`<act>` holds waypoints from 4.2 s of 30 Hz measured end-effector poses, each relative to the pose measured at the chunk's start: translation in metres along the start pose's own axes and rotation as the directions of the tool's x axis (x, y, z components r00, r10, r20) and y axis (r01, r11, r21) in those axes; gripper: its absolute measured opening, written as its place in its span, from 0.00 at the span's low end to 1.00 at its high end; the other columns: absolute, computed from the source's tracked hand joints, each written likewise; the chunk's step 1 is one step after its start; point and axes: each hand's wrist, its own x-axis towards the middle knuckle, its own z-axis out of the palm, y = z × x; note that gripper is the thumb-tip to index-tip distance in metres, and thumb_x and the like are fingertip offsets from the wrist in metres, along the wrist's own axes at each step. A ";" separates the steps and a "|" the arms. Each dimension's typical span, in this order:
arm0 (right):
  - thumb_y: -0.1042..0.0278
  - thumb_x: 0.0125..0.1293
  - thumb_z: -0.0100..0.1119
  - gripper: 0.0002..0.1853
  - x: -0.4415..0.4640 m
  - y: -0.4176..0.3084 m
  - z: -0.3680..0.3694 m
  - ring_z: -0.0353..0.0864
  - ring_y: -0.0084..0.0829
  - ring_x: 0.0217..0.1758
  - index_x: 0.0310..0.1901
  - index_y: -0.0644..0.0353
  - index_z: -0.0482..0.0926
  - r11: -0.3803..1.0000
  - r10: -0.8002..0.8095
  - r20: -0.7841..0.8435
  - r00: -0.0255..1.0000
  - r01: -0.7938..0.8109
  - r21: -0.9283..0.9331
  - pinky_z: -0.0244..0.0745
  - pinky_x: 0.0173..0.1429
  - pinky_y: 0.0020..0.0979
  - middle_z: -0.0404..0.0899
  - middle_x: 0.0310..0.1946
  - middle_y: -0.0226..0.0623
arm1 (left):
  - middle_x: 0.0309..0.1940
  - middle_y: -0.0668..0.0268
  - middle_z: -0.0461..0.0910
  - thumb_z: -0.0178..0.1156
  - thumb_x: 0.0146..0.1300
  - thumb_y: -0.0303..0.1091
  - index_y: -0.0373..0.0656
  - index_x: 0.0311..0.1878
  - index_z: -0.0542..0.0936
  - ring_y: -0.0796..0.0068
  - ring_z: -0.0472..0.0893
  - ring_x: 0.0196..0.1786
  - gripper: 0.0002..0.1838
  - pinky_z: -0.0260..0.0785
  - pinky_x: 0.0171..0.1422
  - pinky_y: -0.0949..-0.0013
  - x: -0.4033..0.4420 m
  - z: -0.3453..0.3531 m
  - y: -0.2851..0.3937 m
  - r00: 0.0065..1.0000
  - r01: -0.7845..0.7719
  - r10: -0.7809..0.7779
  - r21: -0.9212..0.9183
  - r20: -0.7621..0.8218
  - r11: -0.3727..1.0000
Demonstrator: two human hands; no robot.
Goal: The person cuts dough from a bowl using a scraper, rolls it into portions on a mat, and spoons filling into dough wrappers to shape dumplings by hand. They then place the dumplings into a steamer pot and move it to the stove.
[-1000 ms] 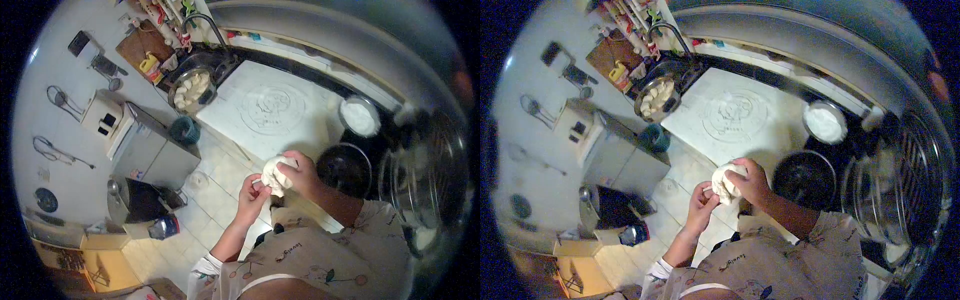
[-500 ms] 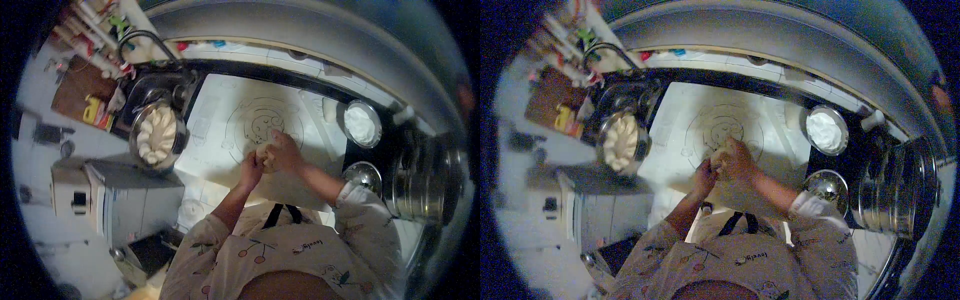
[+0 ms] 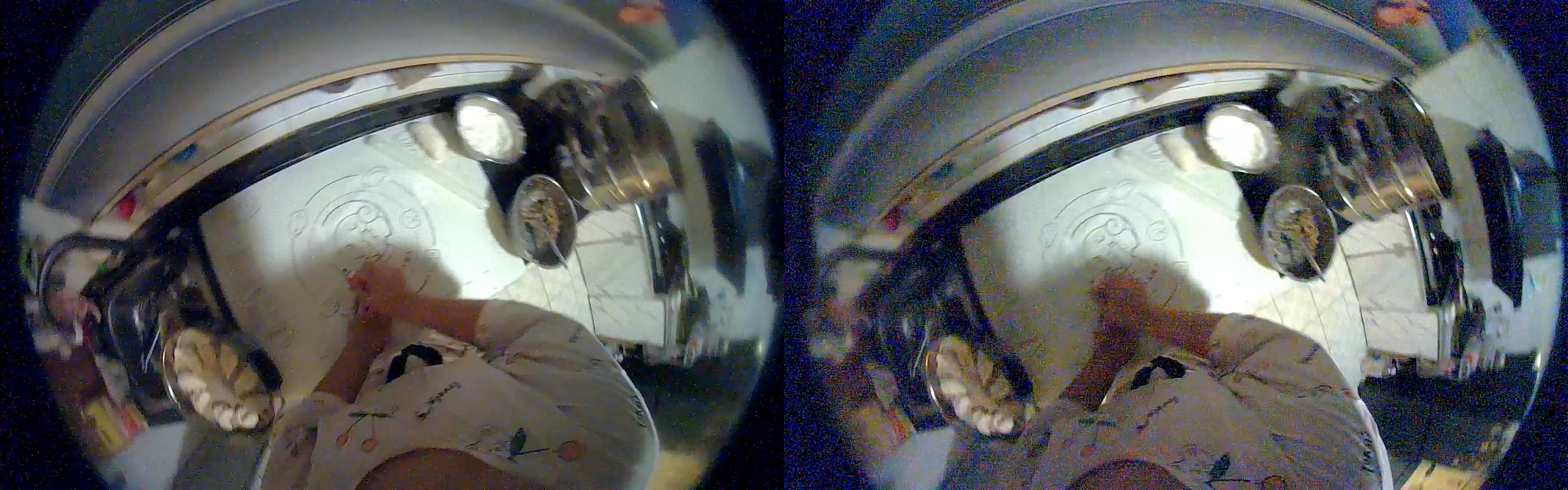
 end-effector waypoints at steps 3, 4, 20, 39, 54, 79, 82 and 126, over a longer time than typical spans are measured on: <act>0.53 0.59 0.55 0.14 0.004 -0.002 0.027 0.78 0.47 0.33 0.31 0.56 0.77 0.980 -0.131 -0.102 0.986 0.113 -0.161 0.74 0.36 0.42 0.76 0.30 0.43 | 0.68 0.51 0.52 0.47 0.62 0.36 0.36 0.66 0.56 0.50 0.51 0.71 0.29 0.40 0.74 0.51 -0.007 0.024 -0.009 0.996 0.090 -0.091 -0.150 0.004 0.985; 0.53 0.60 0.53 0.14 0.021 -0.014 0.020 0.78 0.47 0.34 0.31 0.56 0.77 0.984 0.003 -0.065 0.998 -0.015 -0.180 0.74 0.37 0.42 0.76 0.31 0.43 | 0.69 0.50 0.51 0.47 0.62 0.37 0.36 0.66 0.56 0.50 0.50 0.71 0.30 0.39 0.74 0.51 -0.007 0.019 -0.011 0.993 0.064 -0.078 -0.162 -0.085 0.985; 0.48 0.67 0.42 0.24 0.059 -0.053 -0.014 0.80 0.47 0.35 0.31 0.61 0.79 0.974 0.188 -0.066 0.980 -0.195 -0.114 0.73 0.38 0.46 0.79 0.29 0.47 | 0.69 0.48 0.50 0.60 0.54 0.44 0.36 0.68 0.53 0.48 0.48 0.72 0.42 0.42 0.72 0.49 -0.008 -0.025 -0.011 0.970 -0.009 -0.080 -0.359 -0.231 0.933; 0.46 0.66 0.41 0.24 0.078 -0.028 0.001 0.77 0.45 0.27 0.26 0.57 0.77 1.000 -0.021 -0.255 0.967 0.018 -0.011 0.71 0.32 0.44 0.78 0.22 0.40 | 0.69 0.47 0.49 0.51 0.59 0.54 0.37 0.68 0.54 0.53 0.43 0.74 0.41 0.35 0.74 0.52 -0.030 -0.016 0.001 0.953 0.073 -0.141 -0.252 -0.267 0.965; 0.59 0.63 0.55 0.13 0.047 0.006 -0.002 0.74 0.35 0.26 0.28 0.60 0.78 0.894 -0.125 -0.710 0.693 0.389 0.222 0.70 0.30 0.33 0.71 0.18 0.41 | 0.67 0.45 0.52 0.54 0.58 0.38 0.33 0.64 0.60 0.45 0.56 0.68 0.32 0.51 0.70 0.54 -0.028 -0.051 -0.011 0.898 0.167 -0.286 -0.343 -0.334 0.925; 0.53 0.60 0.51 0.17 0.105 -0.030 0.010 0.73 0.49 0.27 0.25 0.59 0.75 0.971 -0.237 -0.423 0.875 0.209 -0.113 0.70 0.34 0.47 0.74 0.24 0.41 | 0.71 0.53 0.47 0.47 0.52 0.24 0.33 0.68 0.54 0.53 0.48 0.73 0.36 0.50 0.72 0.57 -0.054 0.009 0.000 0.940 0.164 -0.201 -0.150 -0.276 0.975; 0.54 0.60 0.51 0.17 0.017 -0.053 0.010 0.74 0.48 0.28 0.23 0.57 0.77 0.944 -0.228 -0.155 0.961 0.179 -0.277 0.69 0.34 0.47 0.74 0.21 0.40 | 0.70 0.51 0.48 0.47 0.55 0.27 0.33 0.68 0.53 0.52 0.49 0.72 0.35 0.47 0.73 0.56 -0.052 0.019 0.003 0.948 0.200 -0.251 -0.245 -0.198 0.949; 0.55 0.62 0.50 0.28 -0.038 -0.062 0.048 0.53 0.51 0.69 0.63 0.55 0.63 0.788 -0.460 0.000 0.888 0.408 -0.461 0.47 0.66 0.58 0.56 0.66 0.48 | 0.67 0.55 0.57 0.55 0.56 0.44 0.38 0.67 0.57 0.58 0.50 0.72 0.37 0.38 0.75 0.57 -0.069 0.008 0.009 0.899 0.311 -0.421 -0.503 -0.120 0.807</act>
